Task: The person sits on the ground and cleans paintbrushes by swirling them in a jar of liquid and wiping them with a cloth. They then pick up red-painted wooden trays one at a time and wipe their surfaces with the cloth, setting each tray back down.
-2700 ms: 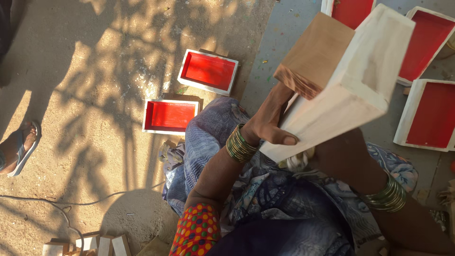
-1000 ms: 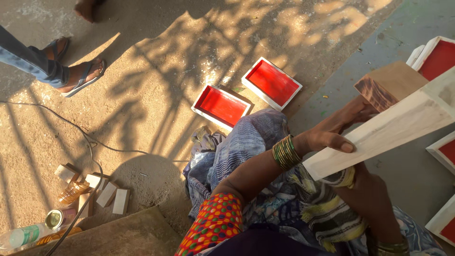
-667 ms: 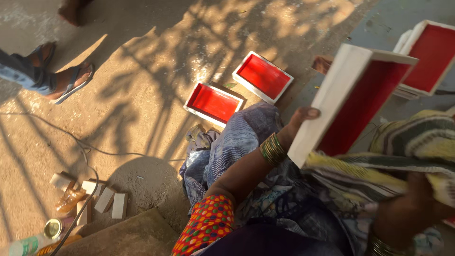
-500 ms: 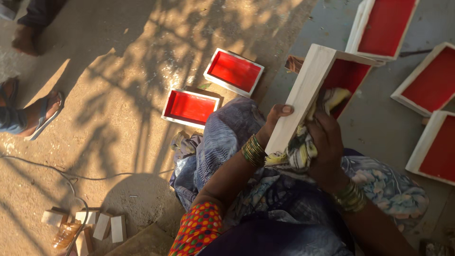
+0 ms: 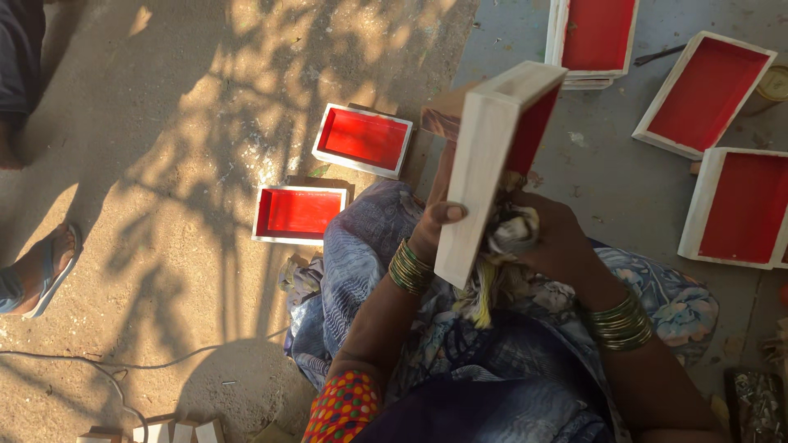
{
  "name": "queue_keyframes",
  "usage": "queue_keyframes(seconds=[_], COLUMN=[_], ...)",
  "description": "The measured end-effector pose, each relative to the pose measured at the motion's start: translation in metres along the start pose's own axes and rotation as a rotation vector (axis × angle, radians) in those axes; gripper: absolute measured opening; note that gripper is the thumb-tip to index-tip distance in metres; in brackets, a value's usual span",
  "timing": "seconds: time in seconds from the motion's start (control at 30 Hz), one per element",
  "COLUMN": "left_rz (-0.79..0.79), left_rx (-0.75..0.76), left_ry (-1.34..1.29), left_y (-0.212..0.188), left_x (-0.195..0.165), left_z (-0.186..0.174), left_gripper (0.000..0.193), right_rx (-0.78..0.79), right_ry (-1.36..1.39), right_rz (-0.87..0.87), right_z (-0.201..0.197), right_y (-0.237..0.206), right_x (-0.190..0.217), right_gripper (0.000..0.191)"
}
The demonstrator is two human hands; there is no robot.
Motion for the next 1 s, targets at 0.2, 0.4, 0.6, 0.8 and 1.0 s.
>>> queue_keyframes(seconds=[0.2,0.4,0.6,0.8,1.0], left_rz=[-0.036,0.071,0.017,-0.046,-0.15], left_rx=[-0.025,-0.097,-0.07,-0.049,-0.125], left_ry=[-0.263,-0.738,-0.813,-0.747,-0.56], left_y=[0.012,0.035,0.024,0.01,-0.026], left_x=[0.024,0.017,0.029,0.036,0.04], left_z=[-0.021,-0.047,-0.013,-0.017,-0.05], left_gripper=[0.097,0.079,0.064,0.056,0.062], right_rx=[0.11,-0.113,-0.583,-0.612,-0.615], right_ry=[1.083,1.196,0.697,0.569,0.506], right_rz=[0.179,-0.115,0.18,0.276,0.336], right_z=[-0.026,-0.084,-0.096,-0.087,-0.081], right_y=[-0.054,-0.103,-0.121,-0.135,-0.144], right_x=[-0.081,-0.151,-0.236,-0.268,-0.281], right_gripper=[0.04,0.036,0.036,0.036,0.036])
Point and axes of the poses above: each hand's wrist, its own y-axis towards the middle knuckle, its own z-axis out of the palm, x = y × z, the point moved 6 cm from there along y, towards the middle knuckle, and after that the axes turned 7 degrees about z, right-handed, at the moved point
